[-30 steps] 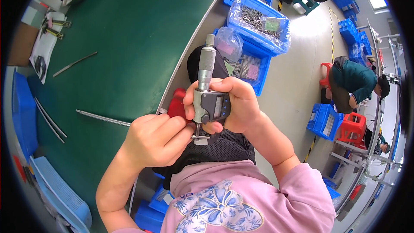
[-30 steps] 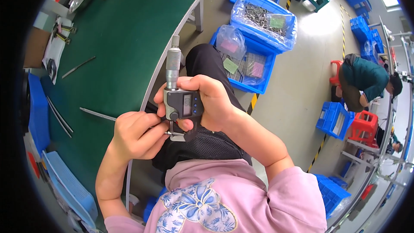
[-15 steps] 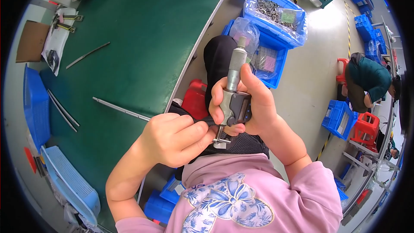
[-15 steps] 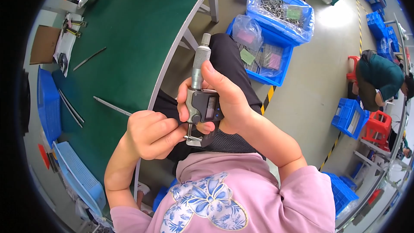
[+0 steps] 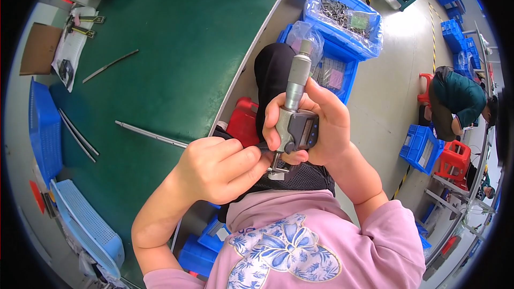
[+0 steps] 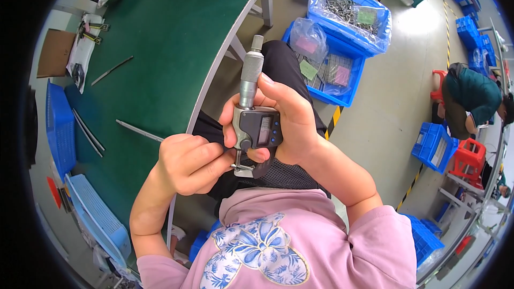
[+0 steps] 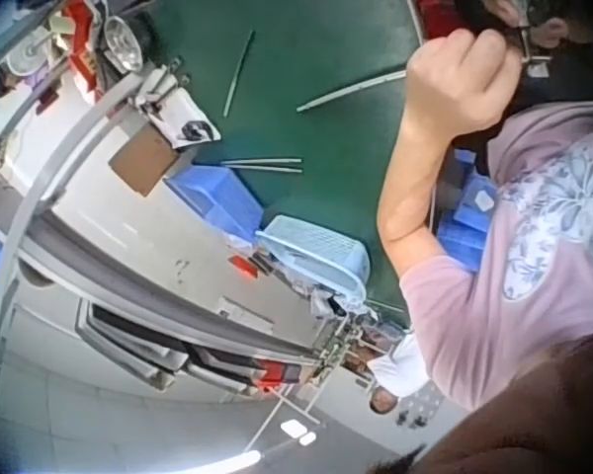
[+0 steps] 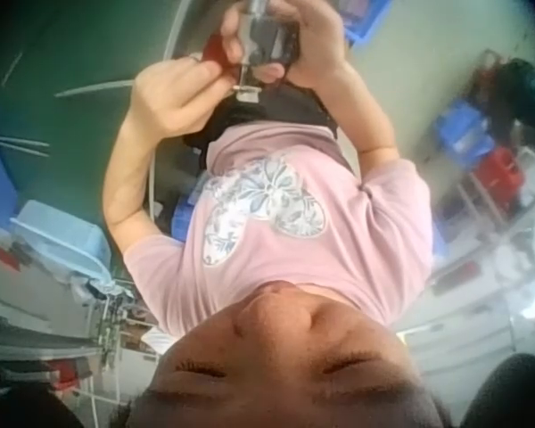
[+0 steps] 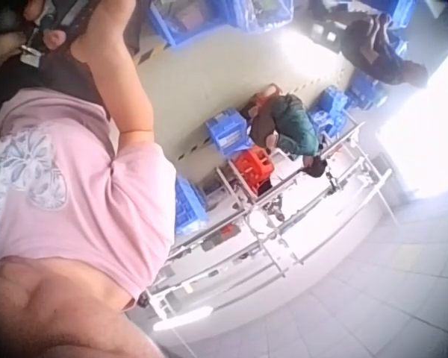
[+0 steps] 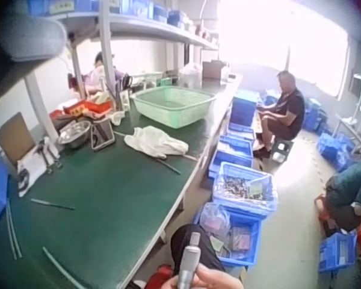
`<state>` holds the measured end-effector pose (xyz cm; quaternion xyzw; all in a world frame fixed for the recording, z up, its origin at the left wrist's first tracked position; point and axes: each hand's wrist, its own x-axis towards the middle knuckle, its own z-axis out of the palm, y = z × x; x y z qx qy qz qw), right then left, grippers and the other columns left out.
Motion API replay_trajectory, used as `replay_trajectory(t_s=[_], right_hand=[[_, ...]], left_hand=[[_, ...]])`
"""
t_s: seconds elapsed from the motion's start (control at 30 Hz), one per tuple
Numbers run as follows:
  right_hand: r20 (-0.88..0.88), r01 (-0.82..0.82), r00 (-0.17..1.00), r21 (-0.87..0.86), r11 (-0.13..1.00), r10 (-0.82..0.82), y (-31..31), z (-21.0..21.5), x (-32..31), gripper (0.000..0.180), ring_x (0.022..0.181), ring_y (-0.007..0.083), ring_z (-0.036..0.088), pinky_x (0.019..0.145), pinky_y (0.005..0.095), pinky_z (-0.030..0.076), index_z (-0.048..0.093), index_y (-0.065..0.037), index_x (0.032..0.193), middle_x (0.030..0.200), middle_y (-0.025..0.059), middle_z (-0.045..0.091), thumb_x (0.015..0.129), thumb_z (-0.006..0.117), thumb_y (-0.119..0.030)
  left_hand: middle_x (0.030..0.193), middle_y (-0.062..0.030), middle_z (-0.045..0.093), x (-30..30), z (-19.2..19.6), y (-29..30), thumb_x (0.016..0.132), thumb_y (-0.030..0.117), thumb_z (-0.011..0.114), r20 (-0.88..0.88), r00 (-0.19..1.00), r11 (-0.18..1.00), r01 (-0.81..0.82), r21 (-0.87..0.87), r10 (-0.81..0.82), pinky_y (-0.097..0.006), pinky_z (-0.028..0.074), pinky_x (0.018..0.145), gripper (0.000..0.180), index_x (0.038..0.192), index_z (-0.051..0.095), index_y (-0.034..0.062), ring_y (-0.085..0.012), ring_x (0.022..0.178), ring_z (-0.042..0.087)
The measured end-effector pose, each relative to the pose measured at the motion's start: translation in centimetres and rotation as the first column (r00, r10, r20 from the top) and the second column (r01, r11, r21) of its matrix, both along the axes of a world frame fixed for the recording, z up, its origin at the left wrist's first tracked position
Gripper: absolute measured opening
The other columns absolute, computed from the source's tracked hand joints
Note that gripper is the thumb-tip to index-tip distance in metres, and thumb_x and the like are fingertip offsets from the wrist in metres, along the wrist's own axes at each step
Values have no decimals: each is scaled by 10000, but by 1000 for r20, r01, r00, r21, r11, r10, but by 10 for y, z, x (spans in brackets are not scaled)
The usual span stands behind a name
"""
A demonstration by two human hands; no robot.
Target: The worker is filing the ends of metal rods to smooth them and then using a digital micrometer to measure the diameter for quality control.
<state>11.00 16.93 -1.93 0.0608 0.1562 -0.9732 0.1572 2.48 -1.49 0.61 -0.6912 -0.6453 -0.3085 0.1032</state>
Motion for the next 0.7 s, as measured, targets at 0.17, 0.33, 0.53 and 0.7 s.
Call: replay_trajectory(t_s=[0.17,0.33,0.53,0.7], right_hand=[[1,17,1000,147,989,-17,-2,5,-1,702,466,182,507,361,241,389,572,56,958,785,245,617,927,328,-602],[19,-19,1000,308,951,14,-3,10,-4,720,408,158,463,353,237,359,592,43,930,761,206,632,910,337,-630],[-24,-6,1000,252,968,13,-5,5,-6,746,401,145,455,357,233,360,595,44,946,759,194,632,912,298,-639],[-13,-22,1000,317,948,27,-6,8,-6,759,396,138,451,356,230,355,595,34,947,755,177,634,908,291,-660]], left_hand=[[697,11,526,-1,-3,1,569,130,636,4,1000,1000,9,5,-9,-234,358,395,185,739,649,58,-95,496,459],[693,11,526,-1,-1,0,570,121,633,7,1000,1000,14,-6,-14,-235,353,398,171,730,647,62,-99,495,463],[691,8,528,-2,-2,-1,556,103,649,13,1000,1000,-14,-12,14,-237,359,404,170,721,641,60,-101,496,471],[692,3,531,-1,-1,-1,574,102,685,56,998,999,-13,-30,15,-246,369,412,147,705,629,63,-111,498,482]])
